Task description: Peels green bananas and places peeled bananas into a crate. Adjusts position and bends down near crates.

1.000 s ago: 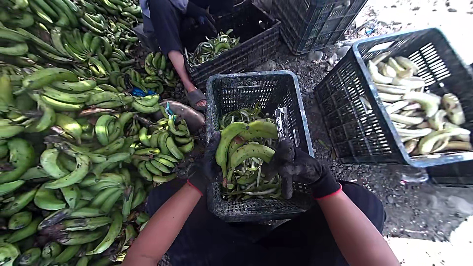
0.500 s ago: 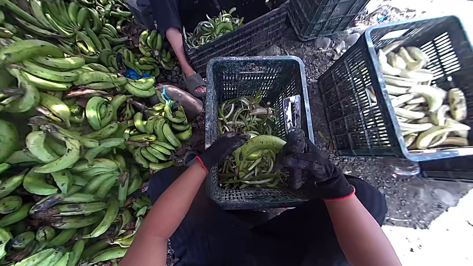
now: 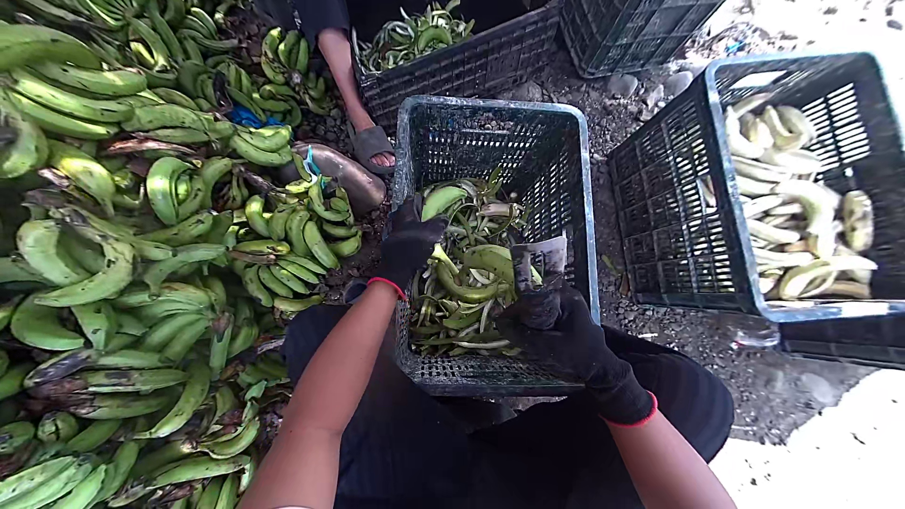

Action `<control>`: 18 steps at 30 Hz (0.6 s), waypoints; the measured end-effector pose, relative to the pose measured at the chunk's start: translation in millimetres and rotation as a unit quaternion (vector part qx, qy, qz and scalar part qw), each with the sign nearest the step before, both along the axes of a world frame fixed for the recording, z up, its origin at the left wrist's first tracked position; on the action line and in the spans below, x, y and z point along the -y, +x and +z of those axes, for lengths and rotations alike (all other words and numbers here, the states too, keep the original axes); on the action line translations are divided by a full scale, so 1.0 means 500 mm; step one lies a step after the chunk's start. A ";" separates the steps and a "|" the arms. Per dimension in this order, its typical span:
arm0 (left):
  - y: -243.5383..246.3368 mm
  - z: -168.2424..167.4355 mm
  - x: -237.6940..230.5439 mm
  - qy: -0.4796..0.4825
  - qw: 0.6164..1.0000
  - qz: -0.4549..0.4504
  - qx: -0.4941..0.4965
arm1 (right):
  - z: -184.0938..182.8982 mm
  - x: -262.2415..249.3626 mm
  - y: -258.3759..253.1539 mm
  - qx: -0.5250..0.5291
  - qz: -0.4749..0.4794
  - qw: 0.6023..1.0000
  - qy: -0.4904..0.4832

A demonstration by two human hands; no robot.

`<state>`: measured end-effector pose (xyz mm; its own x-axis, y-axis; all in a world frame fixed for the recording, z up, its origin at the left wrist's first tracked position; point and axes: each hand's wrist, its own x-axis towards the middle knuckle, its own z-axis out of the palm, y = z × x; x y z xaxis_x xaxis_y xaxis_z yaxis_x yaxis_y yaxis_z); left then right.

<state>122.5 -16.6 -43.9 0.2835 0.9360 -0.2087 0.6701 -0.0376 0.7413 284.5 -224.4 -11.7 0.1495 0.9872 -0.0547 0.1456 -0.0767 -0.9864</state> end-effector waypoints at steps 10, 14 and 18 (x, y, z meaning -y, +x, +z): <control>-0.114 0.012 -0.119 0.036 0.888 0.302 0.345 | -0.004 0.068 0.036 -0.136 -0.057 0.979 0.140; -0.110 0.046 -0.078 -0.016 0.779 0.213 0.589 | -0.029 0.033 0.052 -0.121 0.037 0.989 -0.074; -0.068 0.060 -0.013 -0.026 0.836 0.139 0.531 | -0.044 0.012 0.048 0.016 -0.060 0.977 -0.204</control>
<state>88.3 -10.1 -13.8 0.1079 0.9939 -0.0213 -0.3887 0.0619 0.9193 308.6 -230.5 -33.7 0.2701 0.8596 -0.4337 0.1414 -0.4810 -0.8653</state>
